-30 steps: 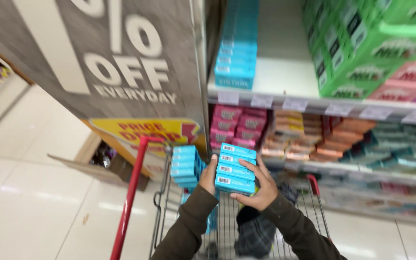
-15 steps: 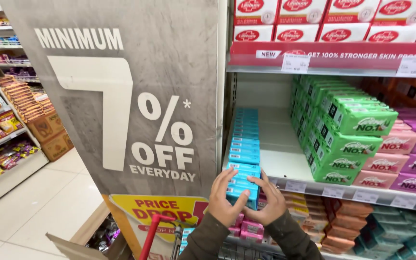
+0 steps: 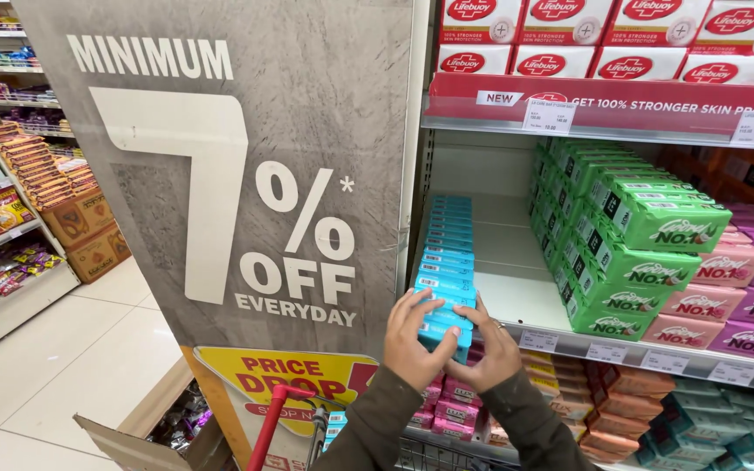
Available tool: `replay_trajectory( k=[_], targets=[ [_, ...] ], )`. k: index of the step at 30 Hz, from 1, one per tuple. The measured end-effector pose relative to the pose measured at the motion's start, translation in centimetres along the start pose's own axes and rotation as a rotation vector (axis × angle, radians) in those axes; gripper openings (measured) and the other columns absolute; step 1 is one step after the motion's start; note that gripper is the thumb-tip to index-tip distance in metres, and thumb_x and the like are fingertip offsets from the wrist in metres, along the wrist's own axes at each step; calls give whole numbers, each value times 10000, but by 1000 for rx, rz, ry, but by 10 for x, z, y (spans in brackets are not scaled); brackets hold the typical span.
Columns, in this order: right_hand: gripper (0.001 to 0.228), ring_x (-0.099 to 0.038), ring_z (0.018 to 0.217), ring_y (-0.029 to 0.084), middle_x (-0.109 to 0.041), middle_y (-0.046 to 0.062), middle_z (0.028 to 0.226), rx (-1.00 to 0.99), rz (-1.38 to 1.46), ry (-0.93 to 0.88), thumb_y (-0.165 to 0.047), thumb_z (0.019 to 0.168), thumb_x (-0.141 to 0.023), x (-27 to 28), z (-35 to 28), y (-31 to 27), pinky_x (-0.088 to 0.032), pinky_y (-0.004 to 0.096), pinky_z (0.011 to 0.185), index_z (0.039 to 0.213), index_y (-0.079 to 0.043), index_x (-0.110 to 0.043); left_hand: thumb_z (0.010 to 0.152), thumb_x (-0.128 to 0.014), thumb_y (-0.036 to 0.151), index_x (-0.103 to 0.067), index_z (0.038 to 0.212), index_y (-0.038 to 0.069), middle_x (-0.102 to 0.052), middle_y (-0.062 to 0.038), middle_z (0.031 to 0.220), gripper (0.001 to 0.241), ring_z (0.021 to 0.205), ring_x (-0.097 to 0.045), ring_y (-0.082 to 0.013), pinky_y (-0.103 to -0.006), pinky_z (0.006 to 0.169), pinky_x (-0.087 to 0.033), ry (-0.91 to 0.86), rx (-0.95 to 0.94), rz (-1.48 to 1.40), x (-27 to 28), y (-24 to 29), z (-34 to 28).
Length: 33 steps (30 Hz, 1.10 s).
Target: The recorder uses a cloth to wipe down and clean small boxes of soap in a shopping cart and on a store shelf.
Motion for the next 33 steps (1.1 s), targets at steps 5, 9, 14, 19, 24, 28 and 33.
replay_trajectory(
  k=[5, 9, 14, 19, 24, 28, 33],
  targets=[
    [824, -682, 1118, 385, -524, 313, 1440, 21, -121, -11, -348, 563, -920, -1, 4, -6, -553, 441, 920, 1295, -149, -598, 828, -786, 259, -712, 1196, 83, -619, -152, 1388, 415, 1416, -470, -394, -502, 1155, -385, -26, 24, -17, -7, -22, -2],
    [766, -710, 1003, 348, -590, 264, 1392, 57, -241, -19, -403, 601, -884, 1, 9, -10, -541, 448, 880, 1277, -156, -622, 828, -759, 309, -698, 1185, 105, -586, -139, 1395, 415, 1432, -459, -367, -451, 1041, -505, -61, 147, -142, -10, -25, 4],
    [762, -663, 1045, 356, -629, 223, 1360, 67, -332, -13, -394, 605, -873, 5, 13, -2, -497, 473, 923, 1282, -146, -624, 859, -789, 295, -709, 1184, 55, -591, -182, 1396, 411, 1415, -456, -410, -504, 1151, -390, -57, 0, -5, -21, -31, 10],
    [769, -563, 1227, 417, -604, 239, 1367, 54, -337, -20, -362, 601, -867, 4, 20, 14, -451, 516, 1029, 1285, -127, -605, 907, -713, 316, -679, 1250, 9, -552, -226, 1449, 461, 1418, -432, -446, -505, 1148, -375, -137, -41, 98, -31, -33, 25],
    [791, -548, 1303, 429, -540, 274, 1425, -61, -236, -91, -360, 605, -877, 1, 28, 27, -460, 498, 1040, 1306, -145, -580, 874, -652, 356, -685, 1179, 13, -652, -230, 1317, 460, 1285, -532, -451, -516, 1136, -411, -237, -122, 369, -39, -29, 48],
    [813, -621, 1192, 413, -525, 259, 1456, -138, -181, -132, -378, 596, -886, 3, 40, 28, -514, 467, 960, 1305, -150, -558, 846, -605, 305, -660, 1083, -14, -678, -226, 1246, 401, 1297, -578, -409, -501, 1120, -452, -315, -109, 451, -63, -43, 61],
    [796, -730, 980, 343, -689, 141, 1262, -277, -215, -233, -432, 638, -862, 0, 49, 36, -564, 442, 887, 1316, -196, -520, 857, -575, 307, -612, 1294, -64, -597, -326, 1366, 574, 1319, -542, -454, -532, 1143, -400, -191, -236, 448, -88, -74, 65]
  ],
)
Point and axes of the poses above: each hand's wrist, its own z-axis towards the middle knuckle, its own x-axis out of the back of the hand, y = z × x, the point moved 4 cm from there along z, towards the middle knuckle
